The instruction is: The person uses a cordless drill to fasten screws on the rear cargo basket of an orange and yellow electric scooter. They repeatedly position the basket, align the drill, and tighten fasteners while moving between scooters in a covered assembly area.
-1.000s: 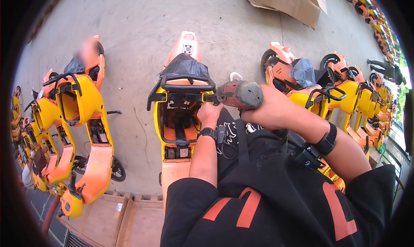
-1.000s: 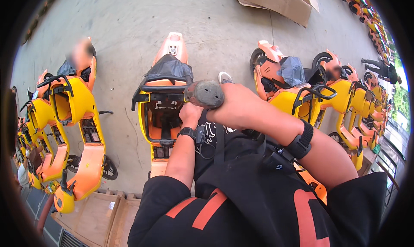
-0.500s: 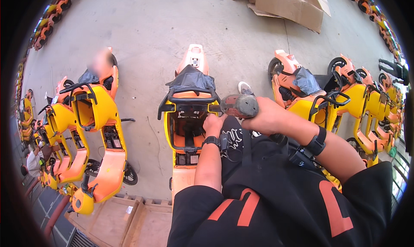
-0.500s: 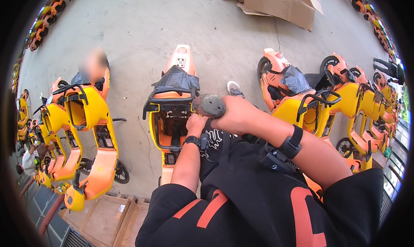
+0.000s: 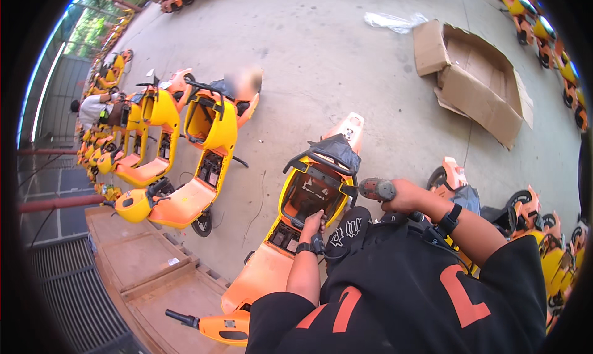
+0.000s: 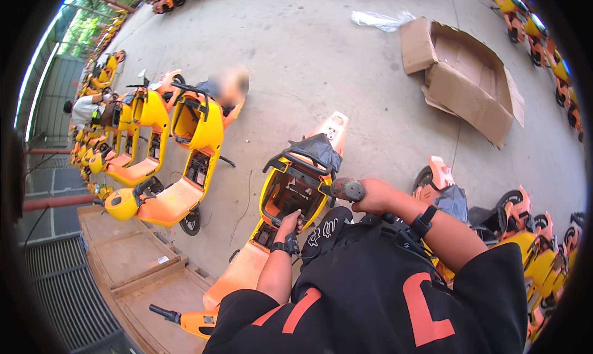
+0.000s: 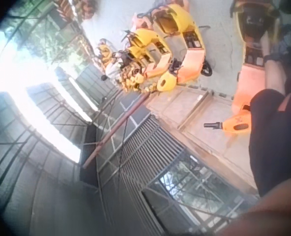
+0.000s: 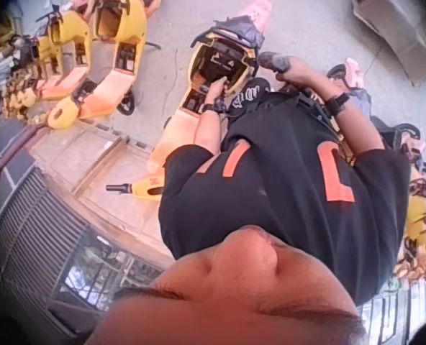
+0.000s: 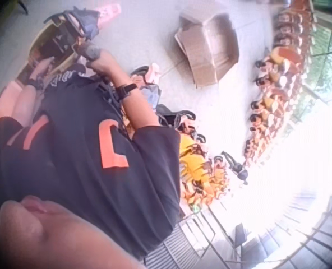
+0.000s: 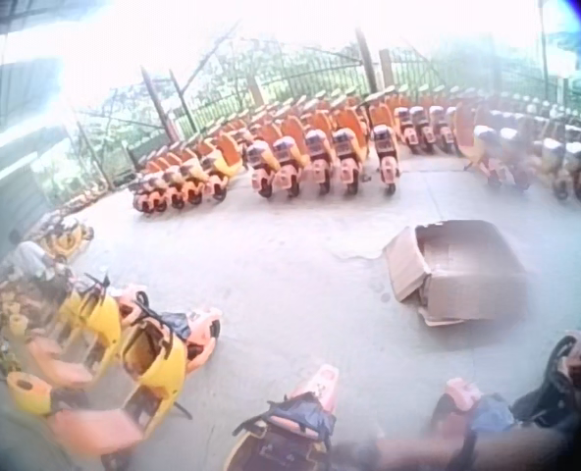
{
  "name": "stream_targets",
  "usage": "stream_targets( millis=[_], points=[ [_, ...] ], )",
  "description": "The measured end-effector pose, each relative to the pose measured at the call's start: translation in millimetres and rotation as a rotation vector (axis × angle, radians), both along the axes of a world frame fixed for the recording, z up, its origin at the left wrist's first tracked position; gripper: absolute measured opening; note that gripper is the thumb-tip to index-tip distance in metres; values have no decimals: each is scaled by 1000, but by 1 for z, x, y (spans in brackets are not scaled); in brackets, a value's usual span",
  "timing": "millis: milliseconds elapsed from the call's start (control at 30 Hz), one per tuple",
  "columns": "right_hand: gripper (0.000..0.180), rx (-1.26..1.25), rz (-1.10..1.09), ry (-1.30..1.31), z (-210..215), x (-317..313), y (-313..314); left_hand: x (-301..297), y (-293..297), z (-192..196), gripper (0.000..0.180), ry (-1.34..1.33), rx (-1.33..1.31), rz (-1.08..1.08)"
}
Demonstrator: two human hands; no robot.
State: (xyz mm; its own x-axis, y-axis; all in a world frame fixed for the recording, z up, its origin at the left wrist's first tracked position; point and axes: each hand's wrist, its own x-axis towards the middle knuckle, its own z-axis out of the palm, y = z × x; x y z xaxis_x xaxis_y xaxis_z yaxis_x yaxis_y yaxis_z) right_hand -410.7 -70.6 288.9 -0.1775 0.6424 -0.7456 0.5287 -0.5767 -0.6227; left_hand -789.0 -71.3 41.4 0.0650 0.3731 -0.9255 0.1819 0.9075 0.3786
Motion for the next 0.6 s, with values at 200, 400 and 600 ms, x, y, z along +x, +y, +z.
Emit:
stream_targets(
  millis=[200,400,600],
  points=[
    [41,162,230,79,-40,13,3,-1,-42,75,28,-390,39,696],
    [40,243,296,122,-46,32,4,22,-90,78,32,-475,136,820],
    [40,248,351,109,-41,36,-2,49,-148,64,35,-266,69,977]
  ],
)
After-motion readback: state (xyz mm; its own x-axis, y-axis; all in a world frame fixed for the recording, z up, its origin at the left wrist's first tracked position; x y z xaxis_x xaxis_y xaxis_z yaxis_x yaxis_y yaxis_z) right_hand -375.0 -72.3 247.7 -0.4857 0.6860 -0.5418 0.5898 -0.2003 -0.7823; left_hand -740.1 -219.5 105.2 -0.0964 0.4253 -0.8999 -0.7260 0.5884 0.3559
